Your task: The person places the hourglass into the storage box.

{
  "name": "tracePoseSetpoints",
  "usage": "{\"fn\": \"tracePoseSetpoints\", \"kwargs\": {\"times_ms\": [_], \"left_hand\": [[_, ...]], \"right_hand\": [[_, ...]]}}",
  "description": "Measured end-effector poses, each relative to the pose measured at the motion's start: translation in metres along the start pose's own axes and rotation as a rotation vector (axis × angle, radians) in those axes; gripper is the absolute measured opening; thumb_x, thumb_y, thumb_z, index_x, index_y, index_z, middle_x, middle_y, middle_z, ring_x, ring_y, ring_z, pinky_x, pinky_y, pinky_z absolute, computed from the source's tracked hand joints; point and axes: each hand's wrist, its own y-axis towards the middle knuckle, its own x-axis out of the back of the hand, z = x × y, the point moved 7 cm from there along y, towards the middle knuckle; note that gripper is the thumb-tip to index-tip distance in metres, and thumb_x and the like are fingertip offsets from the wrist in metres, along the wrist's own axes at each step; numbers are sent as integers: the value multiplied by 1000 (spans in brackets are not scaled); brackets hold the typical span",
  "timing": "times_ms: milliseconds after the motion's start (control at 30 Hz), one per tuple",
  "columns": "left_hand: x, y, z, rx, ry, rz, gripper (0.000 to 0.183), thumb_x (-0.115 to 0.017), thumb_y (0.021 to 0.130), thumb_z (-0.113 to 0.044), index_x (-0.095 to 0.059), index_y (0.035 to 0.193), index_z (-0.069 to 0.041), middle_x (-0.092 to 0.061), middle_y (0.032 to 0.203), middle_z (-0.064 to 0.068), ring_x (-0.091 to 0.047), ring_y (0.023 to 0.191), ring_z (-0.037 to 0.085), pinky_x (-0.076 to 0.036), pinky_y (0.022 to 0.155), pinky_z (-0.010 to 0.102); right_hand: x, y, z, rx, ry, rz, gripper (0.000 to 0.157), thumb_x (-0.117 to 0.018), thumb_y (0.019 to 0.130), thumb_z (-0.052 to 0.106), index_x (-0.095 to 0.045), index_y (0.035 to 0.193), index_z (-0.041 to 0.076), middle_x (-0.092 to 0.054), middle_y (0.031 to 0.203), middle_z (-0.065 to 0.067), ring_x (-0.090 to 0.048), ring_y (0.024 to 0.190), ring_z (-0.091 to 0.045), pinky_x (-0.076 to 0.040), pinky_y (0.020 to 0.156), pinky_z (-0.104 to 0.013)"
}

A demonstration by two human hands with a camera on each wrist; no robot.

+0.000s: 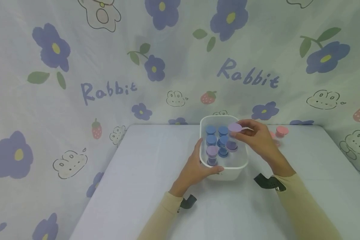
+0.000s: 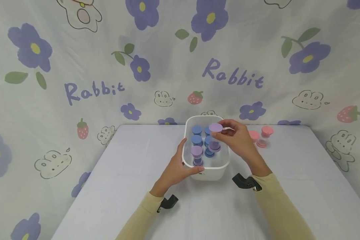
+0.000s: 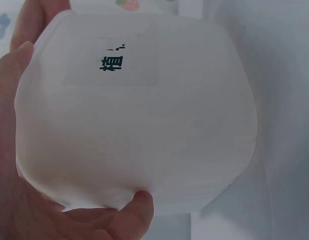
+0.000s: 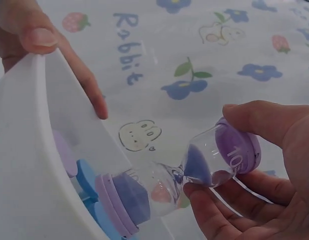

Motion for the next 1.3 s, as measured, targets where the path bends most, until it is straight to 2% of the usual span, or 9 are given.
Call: {"fn": "tracePoseSetpoints", "kwargs": {"times_ms": [67,167,300,833,1300], "left_hand": [[0,0,0,-4,-2,1,125,-90,74,-54,-7,166,-33,-40,164,-4,-49,142,18,-41,119,60],[0,0,-1,-8,2,-3,125,-90,74,-53,-7,166,-33,-41,163,-4,-50,141,16,-41,119,59],[0,0,-1,-8,-5,-3,124,-90,75,-52,-7,166,-33,-41,163,-3,-50,141,15,-41,119,59],[0,0,-2,-25,-4,-5,125,-90,76,-52,-7,166,-31,-38,166,-4,-48,144,16,-41,119,60],[-1,1,0,-46,-25,0,123,-89,77,-50,-7,166,-33,-39,165,-7,-48,143,11,-41,118,59]], "right_hand": [[-2,2,-1,-7,-13,23,58,-79,92,39,-59,139,12,-63,137,-10,-71,106,-10,-53,109,-52],[-5,5,-2,-17,-32,49,61,-79,91,42,-58,139,12,-63,138,-11,-70,115,-25,-51,109,-55],[-8,9,-2,-32,-60,76,64,-80,89,45,-58,138,11,-62,139,-13,-68,120,-34,-51,109,-57],[-15,26,-2,-95,-142,190,60,-81,88,41,-58,132,7,-61,137,-16,-64,127,-38,-52,108,-58],[-25,30,2,-48,-238,279,57,-84,85,33,-65,131,5,-67,130,-17,-71,113,-33,-59,98,-53]]}}
